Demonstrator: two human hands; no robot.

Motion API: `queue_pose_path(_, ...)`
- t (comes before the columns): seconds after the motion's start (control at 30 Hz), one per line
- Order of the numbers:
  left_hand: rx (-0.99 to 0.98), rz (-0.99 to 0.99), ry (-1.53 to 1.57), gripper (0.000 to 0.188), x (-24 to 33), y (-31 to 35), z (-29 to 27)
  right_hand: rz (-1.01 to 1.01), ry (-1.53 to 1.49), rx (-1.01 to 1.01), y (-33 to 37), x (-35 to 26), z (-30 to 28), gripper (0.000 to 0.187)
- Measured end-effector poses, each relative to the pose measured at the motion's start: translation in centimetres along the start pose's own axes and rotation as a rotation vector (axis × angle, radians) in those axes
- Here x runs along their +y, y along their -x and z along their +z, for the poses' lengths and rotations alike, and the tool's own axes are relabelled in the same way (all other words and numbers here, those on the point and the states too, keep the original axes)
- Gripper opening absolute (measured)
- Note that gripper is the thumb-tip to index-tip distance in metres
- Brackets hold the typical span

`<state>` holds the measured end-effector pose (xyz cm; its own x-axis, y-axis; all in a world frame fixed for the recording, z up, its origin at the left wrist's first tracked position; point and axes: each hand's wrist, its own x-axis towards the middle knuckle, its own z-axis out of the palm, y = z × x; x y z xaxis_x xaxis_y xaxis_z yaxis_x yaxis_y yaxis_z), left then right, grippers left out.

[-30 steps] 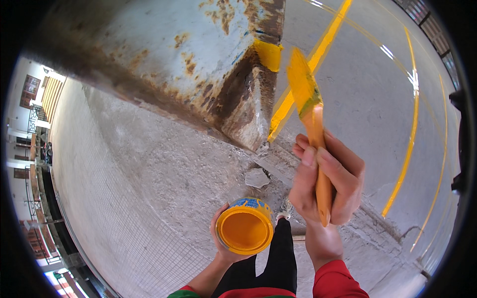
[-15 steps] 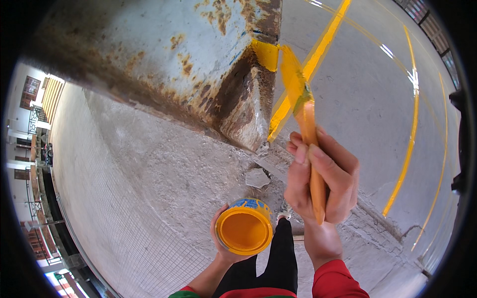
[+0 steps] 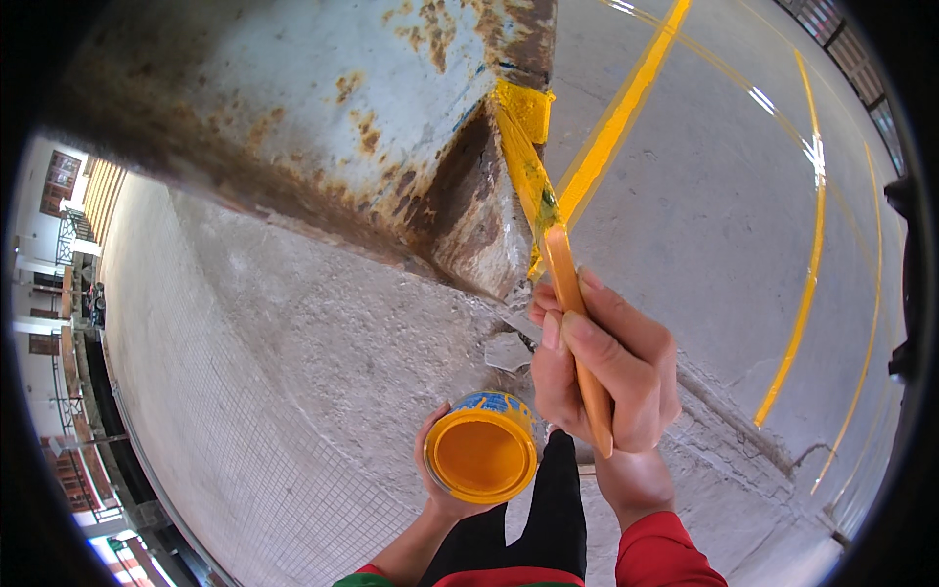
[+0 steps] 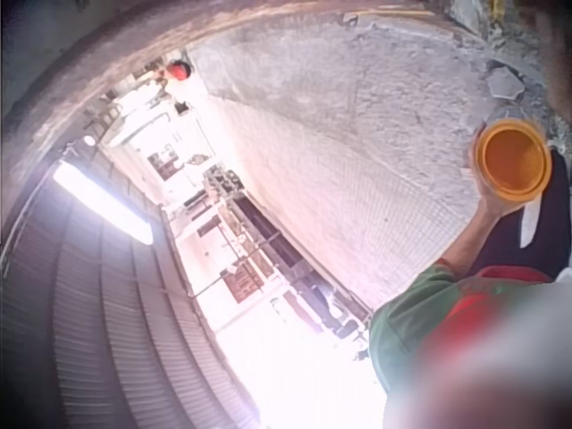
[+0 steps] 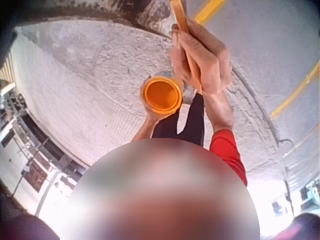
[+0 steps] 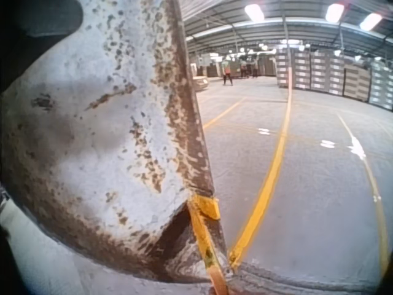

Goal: The person paints a rusty metal beam with yellow paint using a brush and a small paint can. They repeatedly dip the brush into the can and apply paint to the beam's surface, covering rusted areas.

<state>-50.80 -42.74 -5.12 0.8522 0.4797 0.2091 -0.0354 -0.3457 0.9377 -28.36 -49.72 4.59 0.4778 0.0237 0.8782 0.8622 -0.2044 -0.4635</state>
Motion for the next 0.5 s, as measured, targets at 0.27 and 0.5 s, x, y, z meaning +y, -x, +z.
queue_pose_path(0.27, -0.007, 0.034, -0.029, 0.135, 0.0, -0.2, 0.1, 0.066, -0.061, -0.032, -0.7, 1.5, 0.7, 0.018)
queue_pose_path(0.5, 0.001, 0.037, -0.022, 0.134, 0.0, -0.3, 0.2, 0.078, 0.001, -0.045, -0.7, 1.4, 0.0, 0.018)
